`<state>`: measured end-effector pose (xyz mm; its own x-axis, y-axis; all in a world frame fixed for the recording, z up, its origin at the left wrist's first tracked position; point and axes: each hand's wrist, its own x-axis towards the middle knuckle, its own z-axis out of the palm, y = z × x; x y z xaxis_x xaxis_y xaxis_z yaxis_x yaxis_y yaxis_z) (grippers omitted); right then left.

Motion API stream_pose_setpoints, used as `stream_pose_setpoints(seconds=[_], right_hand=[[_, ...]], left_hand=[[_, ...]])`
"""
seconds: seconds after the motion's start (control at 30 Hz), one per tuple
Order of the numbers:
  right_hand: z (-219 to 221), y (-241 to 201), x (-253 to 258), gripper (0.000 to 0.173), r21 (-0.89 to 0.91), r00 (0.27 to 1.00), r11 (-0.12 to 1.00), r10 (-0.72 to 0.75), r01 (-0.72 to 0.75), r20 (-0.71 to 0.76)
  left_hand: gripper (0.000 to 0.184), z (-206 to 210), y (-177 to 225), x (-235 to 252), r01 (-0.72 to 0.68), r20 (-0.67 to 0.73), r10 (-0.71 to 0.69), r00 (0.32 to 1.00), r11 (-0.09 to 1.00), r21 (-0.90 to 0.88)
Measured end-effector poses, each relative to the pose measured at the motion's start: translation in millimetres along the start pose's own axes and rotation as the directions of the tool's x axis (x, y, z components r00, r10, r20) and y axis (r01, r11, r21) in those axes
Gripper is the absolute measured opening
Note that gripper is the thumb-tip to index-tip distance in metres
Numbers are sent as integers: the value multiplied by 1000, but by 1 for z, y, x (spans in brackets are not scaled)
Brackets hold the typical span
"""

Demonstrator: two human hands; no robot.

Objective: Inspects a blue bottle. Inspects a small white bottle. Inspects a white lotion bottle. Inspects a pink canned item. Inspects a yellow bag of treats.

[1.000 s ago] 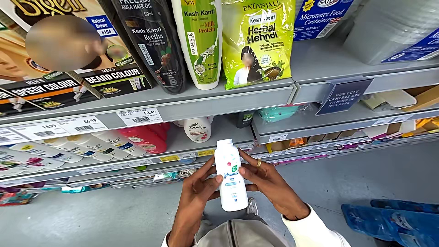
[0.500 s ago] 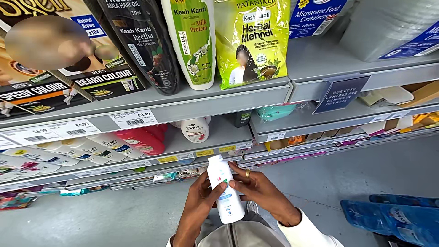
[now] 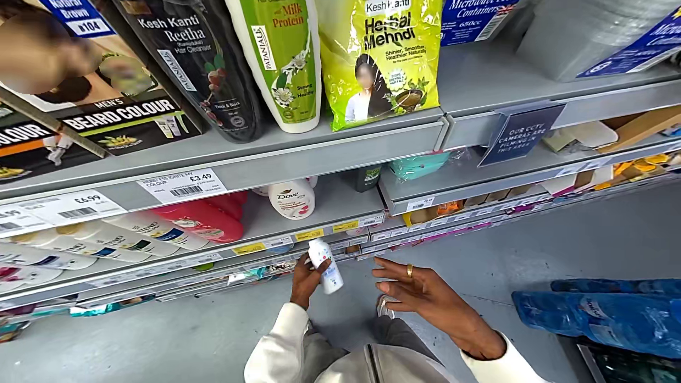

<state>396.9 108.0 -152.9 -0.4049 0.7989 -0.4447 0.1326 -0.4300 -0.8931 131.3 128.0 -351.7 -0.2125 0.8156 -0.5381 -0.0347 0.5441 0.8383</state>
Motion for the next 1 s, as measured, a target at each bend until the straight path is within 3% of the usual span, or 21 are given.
stream_pose_setpoints(seconds=[0.1, 0.3, 0.5, 0.8, 1.0], right_hand=[[-2, 2, -7, 51, -8, 999, 1000, -11, 10, -32], [-5, 6, -17, 50, 28, 995, 999, -24, 27, -93], [-3, 6, -17, 49, 6, 996, 1000, -29, 30, -90], [-8, 5, -15, 47, -27, 992, 999, -33, 30, -120], [-5, 4, -7, 47, -32, 997, 999, -32, 29, -73]], left_hand=[[71, -2, -2, 34, -176, -58, 183, 981, 978, 109], [47, -5, 13, 58, -352, -57, 387, 920, 882, 315], [52, -2, 3, 82, -521, -22, 553, 833, 796, 308], [43, -10, -4, 97, -480, 63, 502, 863, 775, 412], [49, -22, 28, 94, -276, 170, 221, 960, 676, 683]])
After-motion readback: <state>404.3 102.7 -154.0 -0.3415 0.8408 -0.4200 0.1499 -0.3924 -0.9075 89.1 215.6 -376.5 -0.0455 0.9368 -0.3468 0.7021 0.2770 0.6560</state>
